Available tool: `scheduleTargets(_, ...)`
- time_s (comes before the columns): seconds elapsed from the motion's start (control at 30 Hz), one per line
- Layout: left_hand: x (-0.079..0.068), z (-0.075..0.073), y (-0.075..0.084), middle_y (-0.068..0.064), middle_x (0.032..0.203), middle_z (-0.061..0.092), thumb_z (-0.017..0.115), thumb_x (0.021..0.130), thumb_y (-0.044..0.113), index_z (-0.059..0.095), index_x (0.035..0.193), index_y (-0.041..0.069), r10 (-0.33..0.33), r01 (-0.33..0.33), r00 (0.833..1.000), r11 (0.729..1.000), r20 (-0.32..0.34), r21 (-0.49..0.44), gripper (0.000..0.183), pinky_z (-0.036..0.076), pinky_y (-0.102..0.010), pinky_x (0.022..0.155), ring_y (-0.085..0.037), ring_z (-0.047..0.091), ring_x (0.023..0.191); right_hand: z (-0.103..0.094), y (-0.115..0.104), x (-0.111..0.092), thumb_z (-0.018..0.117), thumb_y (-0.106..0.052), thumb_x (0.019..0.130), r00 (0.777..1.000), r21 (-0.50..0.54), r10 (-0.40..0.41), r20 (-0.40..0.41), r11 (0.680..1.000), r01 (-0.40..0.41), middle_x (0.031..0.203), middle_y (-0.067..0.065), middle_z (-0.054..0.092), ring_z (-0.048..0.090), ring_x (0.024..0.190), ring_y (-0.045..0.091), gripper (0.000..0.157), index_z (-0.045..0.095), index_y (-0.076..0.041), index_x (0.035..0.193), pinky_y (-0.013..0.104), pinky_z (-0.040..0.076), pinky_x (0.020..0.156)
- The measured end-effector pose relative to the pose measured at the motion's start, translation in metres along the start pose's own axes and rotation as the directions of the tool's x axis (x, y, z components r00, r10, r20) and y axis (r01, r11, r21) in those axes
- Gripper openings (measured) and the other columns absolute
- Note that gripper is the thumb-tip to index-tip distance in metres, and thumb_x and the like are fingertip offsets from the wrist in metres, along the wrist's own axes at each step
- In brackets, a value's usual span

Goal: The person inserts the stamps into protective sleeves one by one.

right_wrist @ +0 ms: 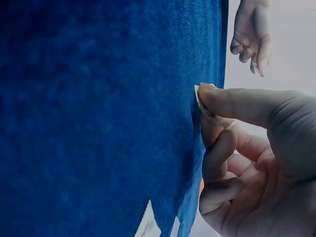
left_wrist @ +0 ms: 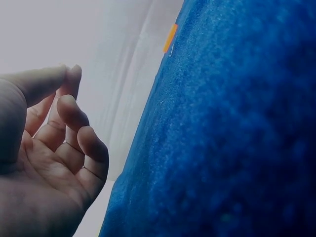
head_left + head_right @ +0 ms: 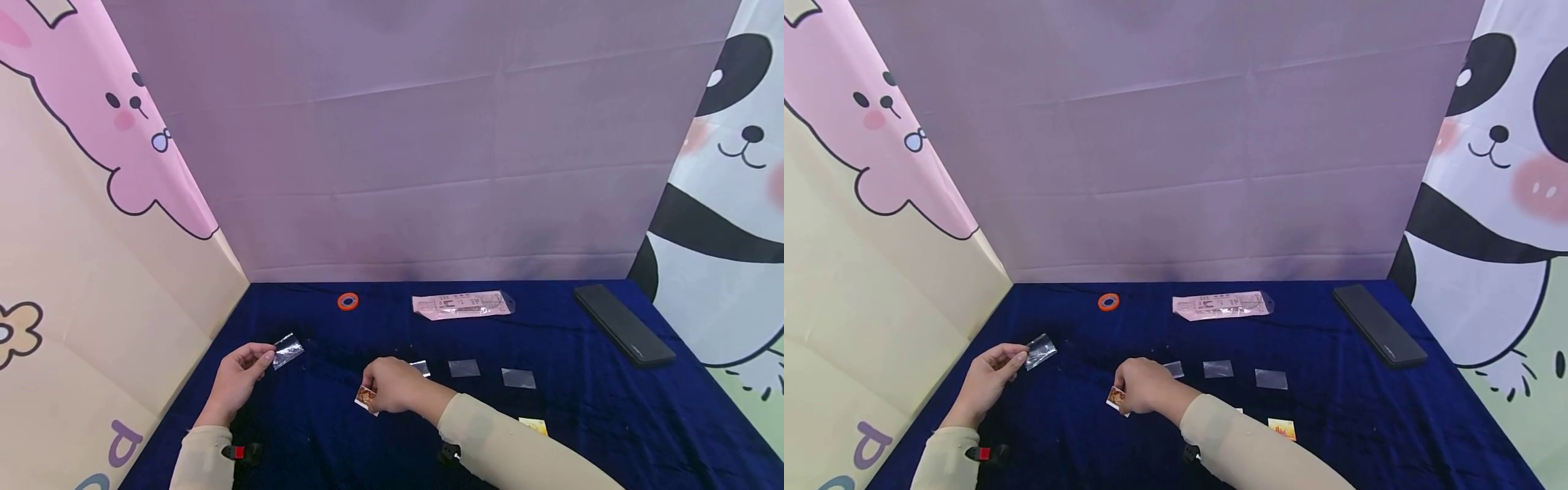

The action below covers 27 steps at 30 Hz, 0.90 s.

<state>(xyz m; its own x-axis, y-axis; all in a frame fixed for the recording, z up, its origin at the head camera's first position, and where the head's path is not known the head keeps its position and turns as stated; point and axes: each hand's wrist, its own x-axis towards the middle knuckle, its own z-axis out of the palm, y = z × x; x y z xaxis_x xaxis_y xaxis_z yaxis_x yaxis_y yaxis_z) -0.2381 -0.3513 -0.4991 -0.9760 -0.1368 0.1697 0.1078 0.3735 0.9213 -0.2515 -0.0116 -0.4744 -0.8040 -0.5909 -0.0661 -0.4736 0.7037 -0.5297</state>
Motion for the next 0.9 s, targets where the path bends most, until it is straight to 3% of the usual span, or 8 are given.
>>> scheduleTargets(0.17,0.002,0.0,-0.003,-0.01,0.091,0.065,0.071,0.102,0.023,0.074,0.117,0.003,-0.011,0.011,1.0,1.0,-0.005,0.014,0.026,0.051,-0.029,0.068,-0.016,0.058,0.077,-0.005,0.007,-0.003,0.089,-0.017,0.082,1.0,0.071,-0.025,-0.002,0.997,0.025,0.073,-0.008,0.06,0.055,0.064,0.01,0.022,0.069,-0.023,0.078,0.028,0.046,0.06)
scheduleTargets(0.53,0.003,0.001,-0.005,-0.009,0.091,0.067,0.069,0.104,0.025,0.072,0.116,0.001,-0.017,0.017,1.0,1.0,-0.009,-0.006,0.027,0.055,-0.029,0.066,-0.017,0.062,0.074,-0.02,0.034,-0.025,0.082,-0.014,0.09,0.995,0.205,-0.086,-0.048,0.974,0.094,0.08,-0.01,0.063,0.057,0.072,0.01,0.017,0.069,-0.023,0.084,0.029,0.048,0.066)
scheduleTargets(0.7,0.002,0.002,-0.004,-0.012,0.091,0.074,0.067,0.105,0.027,0.069,0.114,0.0,0.001,0.0,1.0,0.999,0.015,-0.049,0.028,0.054,-0.03,0.058,-0.017,0.062,0.067,-0.03,0.048,-0.041,0.078,-0.012,0.094,0.994,0.28,-0.068,-0.086,0.956,0.09,0.085,-0.006,0.064,0.055,0.065,0.012,0.011,0.071,-0.019,0.09,0.028,0.046,0.056)
scheduleTargets(0.9,0.0,0.005,-0.004,-0.011,0.094,0.077,0.066,0.106,0.021,0.067,0.116,-0.002,0.009,-0.007,1.0,0.997,0.017,-0.076,0.025,0.055,-0.029,0.06,-0.014,0.061,0.064,-0.041,0.065,-0.062,0.074,-0.013,0.096,0.985,0.284,-0.036,-0.167,0.955,0.083,0.084,-0.005,0.062,0.053,0.065,0.013,0.008,0.071,-0.02,0.095,0.03,0.046,0.055)
